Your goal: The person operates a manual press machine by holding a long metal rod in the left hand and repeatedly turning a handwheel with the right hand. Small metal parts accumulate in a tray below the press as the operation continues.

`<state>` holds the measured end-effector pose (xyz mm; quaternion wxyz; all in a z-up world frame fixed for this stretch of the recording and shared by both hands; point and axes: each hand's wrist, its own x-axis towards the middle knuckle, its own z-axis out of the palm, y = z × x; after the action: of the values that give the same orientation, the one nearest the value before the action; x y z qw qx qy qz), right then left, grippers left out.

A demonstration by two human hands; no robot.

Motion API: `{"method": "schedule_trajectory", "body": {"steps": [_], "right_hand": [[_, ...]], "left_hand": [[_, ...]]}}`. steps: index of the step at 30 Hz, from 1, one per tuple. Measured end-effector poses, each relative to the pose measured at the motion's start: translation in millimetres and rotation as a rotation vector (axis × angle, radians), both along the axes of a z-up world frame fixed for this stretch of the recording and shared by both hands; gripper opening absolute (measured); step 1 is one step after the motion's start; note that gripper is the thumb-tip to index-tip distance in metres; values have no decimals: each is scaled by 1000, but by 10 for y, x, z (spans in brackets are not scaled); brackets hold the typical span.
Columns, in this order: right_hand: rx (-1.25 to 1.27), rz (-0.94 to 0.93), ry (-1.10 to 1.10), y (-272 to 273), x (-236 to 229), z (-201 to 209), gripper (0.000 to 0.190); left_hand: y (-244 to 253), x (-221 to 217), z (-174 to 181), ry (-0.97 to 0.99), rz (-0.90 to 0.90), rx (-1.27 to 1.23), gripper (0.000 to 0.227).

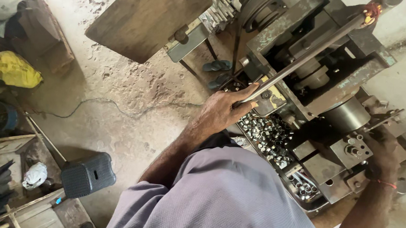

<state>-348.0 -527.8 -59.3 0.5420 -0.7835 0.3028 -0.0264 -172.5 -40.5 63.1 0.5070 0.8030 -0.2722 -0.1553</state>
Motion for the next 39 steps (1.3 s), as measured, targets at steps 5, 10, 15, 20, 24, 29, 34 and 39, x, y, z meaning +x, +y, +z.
{"method": "schedule_trajectory", "body": {"steps": [5, 10, 15, 20, 24, 29, 34, 39], "right_hand": [[-88, -67, 70, -34, 1, -30, 38], [-257, 45, 70, -307, -46, -325, 31], [-157, 79, 8, -558, -11, -604, 28], [-249, 4, -1, -392, 39, -481, 39], [-190, -37, 2, -363, 58, -528, 32], [-142, 9, -6, -455, 107, -638, 19], [-535, -16, 63, -499, -4, -677, 29], [-437, -11, 220, -626, -23, -846, 29]], "left_hand": [[-2, -5, 57, 32, 7, 33, 57], [8, 8, 121, 65, 10, 62, 57], [14, 0, 99, -10, 28, -12, 54], [-12, 9, 91, 6, 35, 11, 53], [3, 14, 75, 27, 40, -13, 53], [-24, 21, 22, 120, 23, 14, 55], [-41, 14, -21, 229, 27, 236, 57], [-54, 27, -167, -159, -70, -189, 40]]}}
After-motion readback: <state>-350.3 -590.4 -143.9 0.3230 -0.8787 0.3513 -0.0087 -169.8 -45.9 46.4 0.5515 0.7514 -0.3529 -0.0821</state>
